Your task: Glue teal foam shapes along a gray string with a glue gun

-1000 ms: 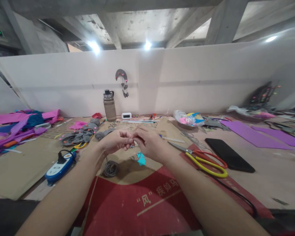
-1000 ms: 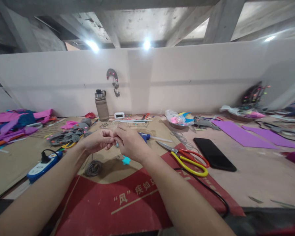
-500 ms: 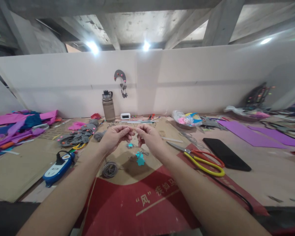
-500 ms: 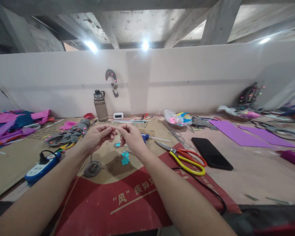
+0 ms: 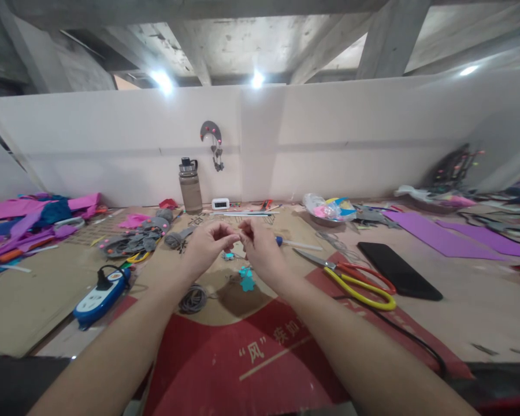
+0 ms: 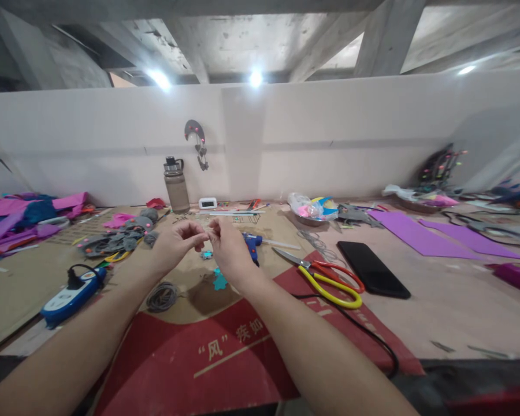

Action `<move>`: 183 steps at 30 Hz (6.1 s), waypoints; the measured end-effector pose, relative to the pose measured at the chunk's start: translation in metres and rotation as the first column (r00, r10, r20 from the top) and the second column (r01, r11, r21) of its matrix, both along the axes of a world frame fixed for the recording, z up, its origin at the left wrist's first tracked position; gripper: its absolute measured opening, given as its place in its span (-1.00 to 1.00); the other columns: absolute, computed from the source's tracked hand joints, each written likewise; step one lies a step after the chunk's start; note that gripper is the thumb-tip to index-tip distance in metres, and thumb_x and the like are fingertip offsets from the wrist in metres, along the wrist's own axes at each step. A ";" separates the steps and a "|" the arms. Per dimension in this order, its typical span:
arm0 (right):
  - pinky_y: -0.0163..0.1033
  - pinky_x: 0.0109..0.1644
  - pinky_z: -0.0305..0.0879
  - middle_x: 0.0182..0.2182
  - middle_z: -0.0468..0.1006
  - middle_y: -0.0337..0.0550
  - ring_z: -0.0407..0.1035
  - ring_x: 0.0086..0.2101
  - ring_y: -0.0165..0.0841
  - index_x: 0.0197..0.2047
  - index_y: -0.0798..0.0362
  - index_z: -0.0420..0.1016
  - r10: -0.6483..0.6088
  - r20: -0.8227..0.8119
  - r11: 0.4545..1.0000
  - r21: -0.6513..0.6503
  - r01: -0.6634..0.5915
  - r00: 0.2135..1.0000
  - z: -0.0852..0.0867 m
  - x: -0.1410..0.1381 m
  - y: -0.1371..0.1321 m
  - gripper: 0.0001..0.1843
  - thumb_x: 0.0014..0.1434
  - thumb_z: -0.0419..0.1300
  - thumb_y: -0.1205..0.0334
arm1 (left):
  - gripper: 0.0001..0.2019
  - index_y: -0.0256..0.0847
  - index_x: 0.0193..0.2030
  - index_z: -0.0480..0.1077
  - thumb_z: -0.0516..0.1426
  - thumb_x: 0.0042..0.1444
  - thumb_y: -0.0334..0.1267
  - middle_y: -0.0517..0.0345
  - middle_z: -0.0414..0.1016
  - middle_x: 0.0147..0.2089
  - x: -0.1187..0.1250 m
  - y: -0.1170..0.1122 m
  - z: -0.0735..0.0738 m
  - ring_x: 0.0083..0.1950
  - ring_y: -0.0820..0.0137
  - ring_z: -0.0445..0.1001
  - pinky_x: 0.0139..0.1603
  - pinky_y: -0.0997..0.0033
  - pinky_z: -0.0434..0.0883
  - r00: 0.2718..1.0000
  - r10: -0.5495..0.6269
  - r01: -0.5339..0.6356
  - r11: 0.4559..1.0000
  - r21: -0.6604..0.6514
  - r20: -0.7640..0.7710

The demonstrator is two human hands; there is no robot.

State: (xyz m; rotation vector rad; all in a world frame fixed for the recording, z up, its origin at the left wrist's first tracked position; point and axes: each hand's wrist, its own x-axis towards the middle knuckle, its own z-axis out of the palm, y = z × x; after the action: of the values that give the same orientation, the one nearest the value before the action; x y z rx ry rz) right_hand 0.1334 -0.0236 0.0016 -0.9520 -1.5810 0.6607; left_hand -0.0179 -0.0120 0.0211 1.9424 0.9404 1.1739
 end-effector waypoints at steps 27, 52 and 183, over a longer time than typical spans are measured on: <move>-0.36 -0.51 0.14 -0.52 0.30 -0.34 0.18 -0.58 -0.51 -0.29 0.02 0.22 0.314 -0.098 0.944 -0.076 -0.322 0.944 -0.001 0.001 0.011 -0.77 0.17 0.04 0.03 | -0.80 -0.28 -0.43 0.40 0.22 -0.03 -0.16 0.21 0.39 -0.56 -0.001 -0.009 0.011 -0.54 0.51 0.33 -0.47 0.50 0.28 0.996 0.013 -0.013 1.000 0.006 0.084; -0.38 -0.51 0.18 -0.51 0.30 -0.34 0.20 -0.58 -0.54 -0.34 0.04 0.24 0.449 -0.238 0.859 -0.152 -0.489 0.861 0.007 0.006 0.008 -0.66 0.13 0.06 -0.10 | -0.78 -0.31 -0.40 0.40 0.19 0.02 -0.16 0.12 0.43 -0.46 0.000 -0.004 0.010 -0.50 0.52 0.33 -0.48 0.51 0.27 0.907 -0.174 0.248 0.957 -0.153 0.384; -0.23 -0.20 0.20 -0.35 0.42 -0.16 0.28 -0.29 -0.35 -0.29 0.03 0.35 0.011 0.109 0.987 0.156 -0.027 0.994 0.000 0.005 0.005 -0.90 0.16 0.05 0.23 | -0.84 -0.26 -0.41 0.40 0.21 -0.03 -0.20 0.20 0.42 -0.52 0.005 -0.007 0.000 -0.50 0.49 0.38 -0.44 0.49 0.34 0.998 0.051 -0.051 0.999 -0.012 0.044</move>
State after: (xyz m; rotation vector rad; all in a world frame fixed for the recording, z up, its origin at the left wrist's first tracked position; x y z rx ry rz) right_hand 0.1389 -0.0182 0.0019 -0.8682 -1.7123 0.4967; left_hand -0.0126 -0.0187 0.0209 1.8864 0.9763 1.2332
